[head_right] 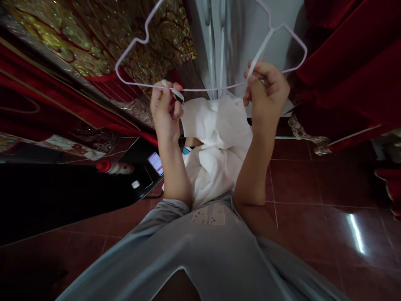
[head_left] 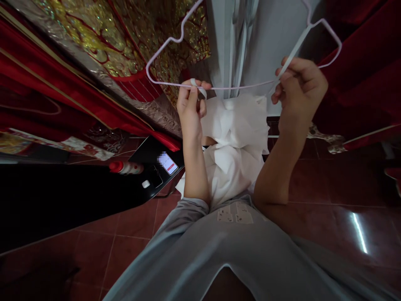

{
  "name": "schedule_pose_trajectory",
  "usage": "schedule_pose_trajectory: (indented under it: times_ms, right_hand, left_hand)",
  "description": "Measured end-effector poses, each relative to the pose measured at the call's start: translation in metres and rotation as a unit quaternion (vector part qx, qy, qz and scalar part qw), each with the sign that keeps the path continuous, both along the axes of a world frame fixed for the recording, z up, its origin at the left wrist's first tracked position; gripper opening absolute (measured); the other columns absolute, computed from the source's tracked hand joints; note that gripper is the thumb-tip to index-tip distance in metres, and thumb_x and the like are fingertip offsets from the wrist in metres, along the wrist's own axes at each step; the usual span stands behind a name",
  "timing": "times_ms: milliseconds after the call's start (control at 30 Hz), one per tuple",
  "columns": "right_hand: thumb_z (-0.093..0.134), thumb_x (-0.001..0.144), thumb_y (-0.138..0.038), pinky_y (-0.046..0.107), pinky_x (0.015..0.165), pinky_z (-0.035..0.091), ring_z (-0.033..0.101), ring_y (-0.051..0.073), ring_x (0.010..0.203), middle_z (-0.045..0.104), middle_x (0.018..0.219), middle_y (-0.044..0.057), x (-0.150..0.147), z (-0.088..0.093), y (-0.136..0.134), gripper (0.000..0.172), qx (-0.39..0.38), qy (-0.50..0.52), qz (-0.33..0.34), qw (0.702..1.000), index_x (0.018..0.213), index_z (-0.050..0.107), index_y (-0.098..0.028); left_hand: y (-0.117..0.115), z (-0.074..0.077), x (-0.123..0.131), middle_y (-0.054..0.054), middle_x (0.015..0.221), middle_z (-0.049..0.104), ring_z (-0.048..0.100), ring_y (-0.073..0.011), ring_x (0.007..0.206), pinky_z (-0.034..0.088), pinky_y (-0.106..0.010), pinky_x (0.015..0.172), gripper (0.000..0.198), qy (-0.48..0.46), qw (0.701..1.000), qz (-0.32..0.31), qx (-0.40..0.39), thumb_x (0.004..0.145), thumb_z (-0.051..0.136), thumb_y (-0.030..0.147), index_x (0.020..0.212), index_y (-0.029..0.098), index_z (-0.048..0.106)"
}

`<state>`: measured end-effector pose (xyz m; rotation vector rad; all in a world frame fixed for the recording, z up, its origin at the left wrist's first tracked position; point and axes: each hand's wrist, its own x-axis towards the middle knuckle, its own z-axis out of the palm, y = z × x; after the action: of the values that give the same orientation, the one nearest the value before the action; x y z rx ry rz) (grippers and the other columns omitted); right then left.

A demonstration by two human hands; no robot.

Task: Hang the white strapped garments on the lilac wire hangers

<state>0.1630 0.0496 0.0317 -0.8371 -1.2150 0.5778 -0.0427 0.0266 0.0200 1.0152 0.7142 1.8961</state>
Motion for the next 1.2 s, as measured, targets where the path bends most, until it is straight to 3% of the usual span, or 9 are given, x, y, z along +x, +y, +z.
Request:
schedule_pose_trajectory:
  times_ms: [167,300,500,633,700,800,900,1033,1200]
  right_hand:
    - [0.031,0.076,0.005,0.017,0.036,0.021,0.031,-0.001,0.042,0.064,0.091,-0.002,0.006,0.036,0.038,0.045,0.000,0.106,-0.006,0.994,0.104,0.060,-0.015]
    - [0.015,0.087,0.003,0.015,0.036,0.016,0.029,-0.004,0.041,0.065,0.090,-0.002,0.022,0.063,0.056,0.049,-0.026,0.197,-0.005,0.980,0.103,0.059,-0.012]
    - [0.010,0.091,-0.011,0.015,0.043,0.030,0.039,-0.003,0.048,0.064,0.111,-0.003,0.042,0.052,-0.004,0.055,-0.029,0.363,-0.045,0.930,0.098,0.064,-0.022]
    - [0.014,0.088,-0.013,0.016,0.048,0.035,0.048,-0.001,0.054,0.064,0.116,-0.002,0.045,0.033,-0.036,0.057,-0.083,0.303,-0.051,0.948,0.099,0.069,-0.025]
    - [0.025,0.088,-0.016,0.016,0.047,0.035,0.050,0.000,0.054,0.066,0.110,-0.001,0.035,0.028,-0.038,0.046,-0.107,0.252,-0.050,0.961,0.099,0.068,-0.025]
    - [0.047,0.081,-0.021,0.018,0.052,0.040,0.054,0.003,0.059,0.067,0.106,0.003,0.011,0.023,-0.036,0.030,-0.070,0.152,0.039,0.985,0.103,0.068,-0.023]
    - [0.053,0.080,-0.025,0.021,0.057,0.043,0.055,0.006,0.065,0.066,0.113,0.005,-0.011,0.016,-0.039,0.037,-0.025,0.071,0.107,0.991,0.115,0.066,-0.022]
    - [0.055,0.081,-0.019,0.022,0.056,0.040,0.047,0.004,0.062,0.063,0.122,0.002,-0.022,0.006,-0.043,0.044,-0.014,-0.026,0.038,0.999,0.124,0.059,-0.024]
    - [0.062,0.084,-0.029,0.026,0.052,0.032,0.058,0.014,0.083,0.062,0.115,0.000,-0.022,0.004,-0.040,0.028,-0.025,-0.091,0.007,0.995,0.112,0.063,-0.033]
  left_hand:
    - [-0.008,0.008,-0.001,0.000,0.088,0.066,0.019,-0.0134,0.039,0.014,-0.028,0.040,0.038,0.004,0.999,-0.032,-0.041,0.109,0.033,0.006,0.086,0.023,0.058]
    - [-0.008,0.006,-0.001,0.000,0.089,0.067,0.017,-0.0126,0.039,0.011,-0.029,0.039,0.040,0.005,0.999,-0.047,-0.024,0.109,0.029,0.001,0.088,0.021,0.057]
    - [-0.007,0.005,-0.003,-0.002,0.090,0.067,0.023,-0.0104,0.039,0.015,-0.025,0.038,0.033,-0.001,0.999,-0.047,-0.004,0.109,0.034,0.007,0.090,0.020,0.058]
    - [-0.007,0.005,0.003,-0.003,0.091,0.067,0.041,-0.0112,0.043,0.029,-0.024,0.039,0.026,-0.012,0.999,-0.022,-0.049,0.107,0.044,0.014,0.089,0.022,0.061]
    - [-0.006,0.003,0.006,-0.004,0.094,0.067,0.050,-0.0132,0.050,0.035,-0.025,0.042,0.018,-0.011,0.997,-0.014,-0.074,0.104,0.053,0.021,0.089,0.023,0.062]
    - [-0.004,-0.001,0.007,-0.005,0.099,0.069,0.058,-0.0171,0.060,0.040,-0.027,0.045,0.010,0.005,0.997,-0.017,-0.080,0.100,0.060,0.030,0.091,0.025,0.062]
    - [-0.006,-0.004,0.010,-0.003,0.102,0.069,0.060,-0.0205,0.069,0.043,-0.030,0.049,0.007,0.025,0.997,-0.014,-0.067,0.099,0.057,0.033,0.096,0.028,0.062]
    - [-0.013,-0.001,0.018,-0.004,0.107,0.069,0.063,-0.0247,0.082,0.047,-0.035,0.058,0.009,0.045,0.996,0.007,-0.072,0.100,0.054,0.032,0.101,0.028,0.062]
    - [-0.022,0.007,0.020,-0.004,0.113,0.069,0.064,-0.0274,0.094,0.051,-0.037,0.067,0.012,0.030,0.994,0.018,-0.103,0.103,0.055,0.035,0.099,0.028,0.063]
